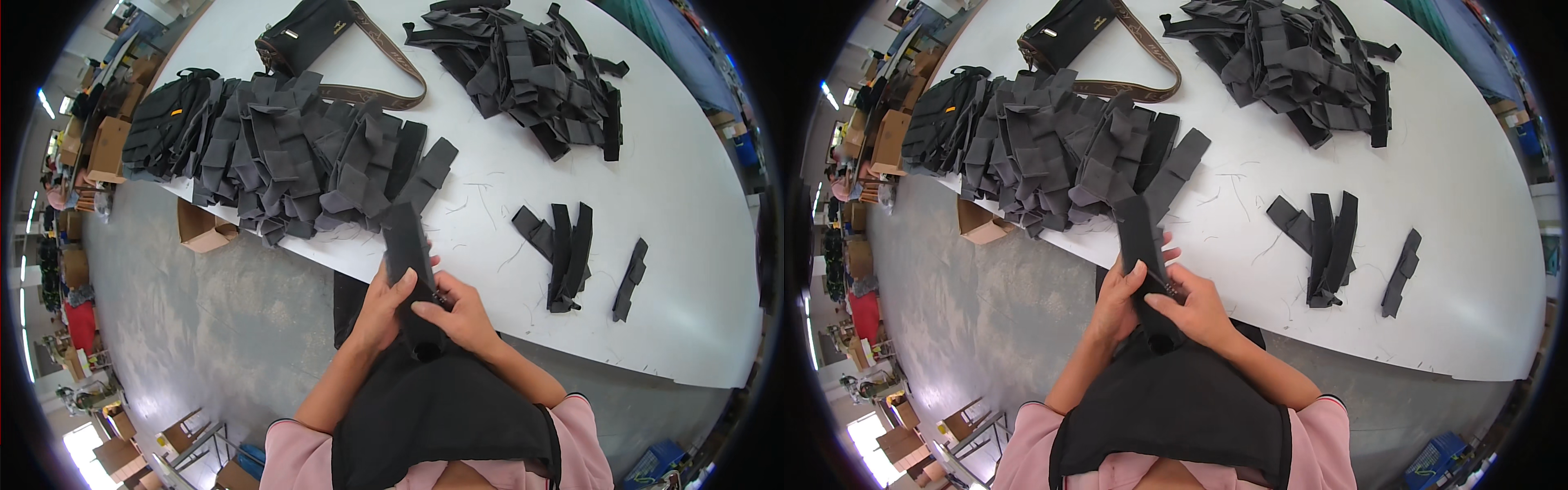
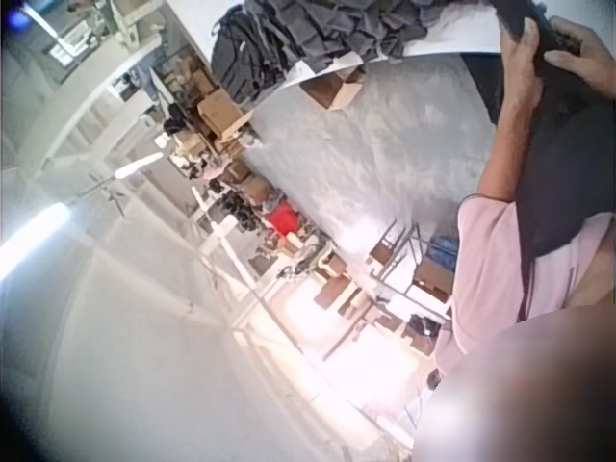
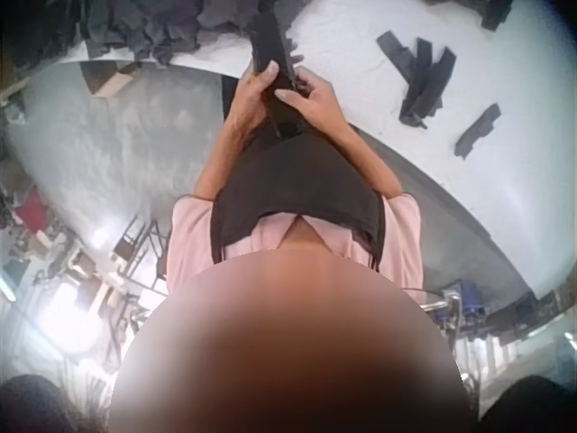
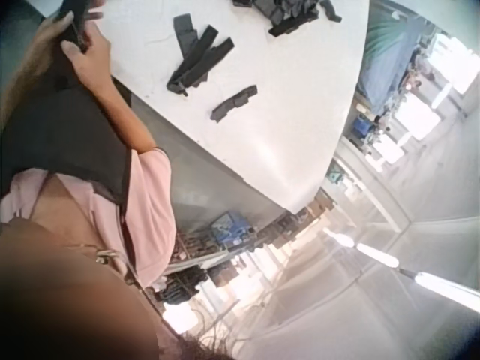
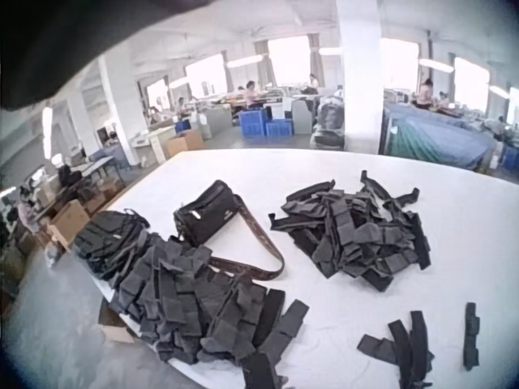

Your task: The recorder uses a small pair of thread snips to trim excess threads and inspect fabric straps at a production table.

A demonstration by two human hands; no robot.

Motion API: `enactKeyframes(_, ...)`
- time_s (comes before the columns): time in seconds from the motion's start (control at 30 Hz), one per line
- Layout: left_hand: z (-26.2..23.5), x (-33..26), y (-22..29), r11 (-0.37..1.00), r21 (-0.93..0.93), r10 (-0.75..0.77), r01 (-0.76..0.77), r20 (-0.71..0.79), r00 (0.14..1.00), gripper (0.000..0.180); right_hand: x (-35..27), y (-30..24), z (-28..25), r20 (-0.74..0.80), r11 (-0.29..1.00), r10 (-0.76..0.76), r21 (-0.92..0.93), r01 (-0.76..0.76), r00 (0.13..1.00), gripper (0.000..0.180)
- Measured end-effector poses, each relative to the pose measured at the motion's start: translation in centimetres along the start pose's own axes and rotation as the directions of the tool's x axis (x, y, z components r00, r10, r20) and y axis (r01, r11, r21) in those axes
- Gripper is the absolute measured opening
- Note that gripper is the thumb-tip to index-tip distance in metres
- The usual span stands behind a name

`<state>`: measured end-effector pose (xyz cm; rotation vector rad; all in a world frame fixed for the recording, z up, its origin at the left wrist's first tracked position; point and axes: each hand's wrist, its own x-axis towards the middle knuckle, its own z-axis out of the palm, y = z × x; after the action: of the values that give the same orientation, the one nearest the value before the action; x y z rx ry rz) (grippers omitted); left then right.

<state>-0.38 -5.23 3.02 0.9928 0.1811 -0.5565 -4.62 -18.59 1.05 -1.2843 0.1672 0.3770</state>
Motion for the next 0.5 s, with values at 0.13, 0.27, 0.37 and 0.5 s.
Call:
enactKeyframes(0.13, -0.7, 0.3, 0.8, 0.979, -0.106, -0.156, 0.176, 0.176, 0.972, 0.050, -0.7, -0.5, -0.2, 0.010, 0.994, -0.014, -0.112, 0.015, 1.000, 0.025)
enactKeyframes(0.27, -1.8, 0.3, 0.5, 0.976, -0.134, -0.155, 0.170, 0.117, 0.981, 0.044, -1.1, -2.6, -1.7, -0.145, 0.628, -0.559, -0.717, 0.303, 0.817, 0.030)
enactKeyframes(0.37, -1.2, 0.0, 0.9, 0.971, -0.128, -0.192, 0.202, 0.088, 0.978, 0.038, -0.6, -3.3, -2.1, -0.074, 0.448, -0.658, -0.838, 0.312, 0.749, 0.031)
enactKeyframes(0.5, -1.1, -0.2, 1.2, 0.971, -0.085, -0.215, 0.222, 0.084, 0.973, 0.039, -0.2, -3.5, -2.3, 0.017, 0.339, -0.673, -0.881, 0.329, 0.739, 0.028)
